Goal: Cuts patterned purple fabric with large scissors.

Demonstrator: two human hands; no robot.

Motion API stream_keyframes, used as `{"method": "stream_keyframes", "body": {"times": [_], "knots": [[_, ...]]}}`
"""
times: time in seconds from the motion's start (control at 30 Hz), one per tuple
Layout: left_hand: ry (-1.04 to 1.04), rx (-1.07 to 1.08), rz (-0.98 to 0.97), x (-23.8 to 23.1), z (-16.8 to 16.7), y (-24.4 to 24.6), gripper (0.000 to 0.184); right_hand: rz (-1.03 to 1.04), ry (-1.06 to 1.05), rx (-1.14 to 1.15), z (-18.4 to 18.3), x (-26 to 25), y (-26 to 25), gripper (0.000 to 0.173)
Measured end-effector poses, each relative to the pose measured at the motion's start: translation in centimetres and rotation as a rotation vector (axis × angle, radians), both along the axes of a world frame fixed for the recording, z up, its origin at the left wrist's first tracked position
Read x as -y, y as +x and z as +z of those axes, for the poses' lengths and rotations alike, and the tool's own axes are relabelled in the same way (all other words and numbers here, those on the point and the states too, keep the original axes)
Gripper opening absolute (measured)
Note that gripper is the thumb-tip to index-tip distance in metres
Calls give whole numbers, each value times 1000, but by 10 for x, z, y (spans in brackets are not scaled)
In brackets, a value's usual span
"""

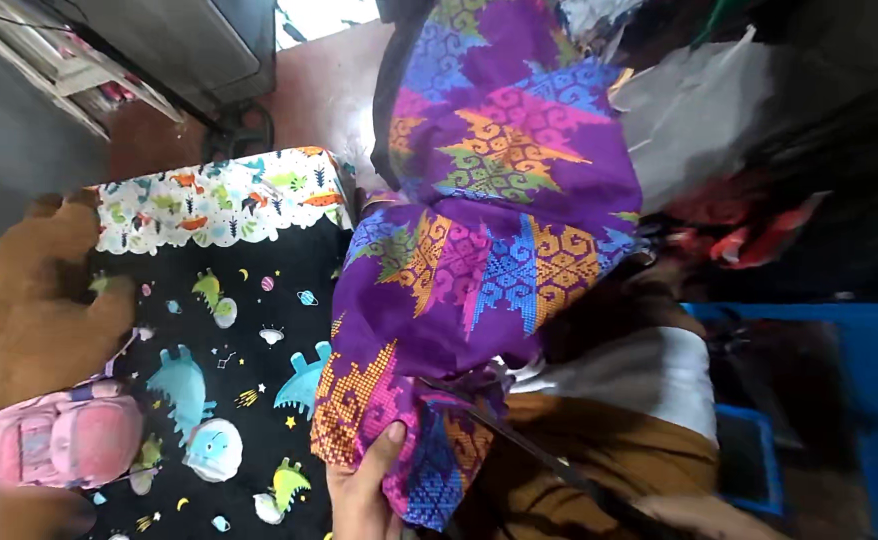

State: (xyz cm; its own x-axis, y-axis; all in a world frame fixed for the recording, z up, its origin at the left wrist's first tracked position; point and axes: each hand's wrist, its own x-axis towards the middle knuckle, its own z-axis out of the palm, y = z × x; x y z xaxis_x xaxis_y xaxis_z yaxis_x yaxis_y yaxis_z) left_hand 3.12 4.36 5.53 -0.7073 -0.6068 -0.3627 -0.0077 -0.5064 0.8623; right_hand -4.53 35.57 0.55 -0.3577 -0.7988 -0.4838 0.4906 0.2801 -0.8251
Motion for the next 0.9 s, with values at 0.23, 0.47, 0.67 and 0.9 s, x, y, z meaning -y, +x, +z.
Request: {"method": "stream_keyframes", "body": {"times": [0.23, 0.47, 0.67, 0.9], "knots": [[495, -139, 48, 30, -28, 6, 42, -325, 311, -565, 9, 18, -40, 71], [565, -132, 54, 44, -60, 26, 41, -368, 613, -1020, -31, 132, -143, 68], [555, -137, -136, 56, -75, 12, 43, -114, 667, -809, -60, 167, -179, 44], [317, -521, -335, 55, -2, -86, 22, -551, 460, -990, 34, 155, -269, 38]]}}
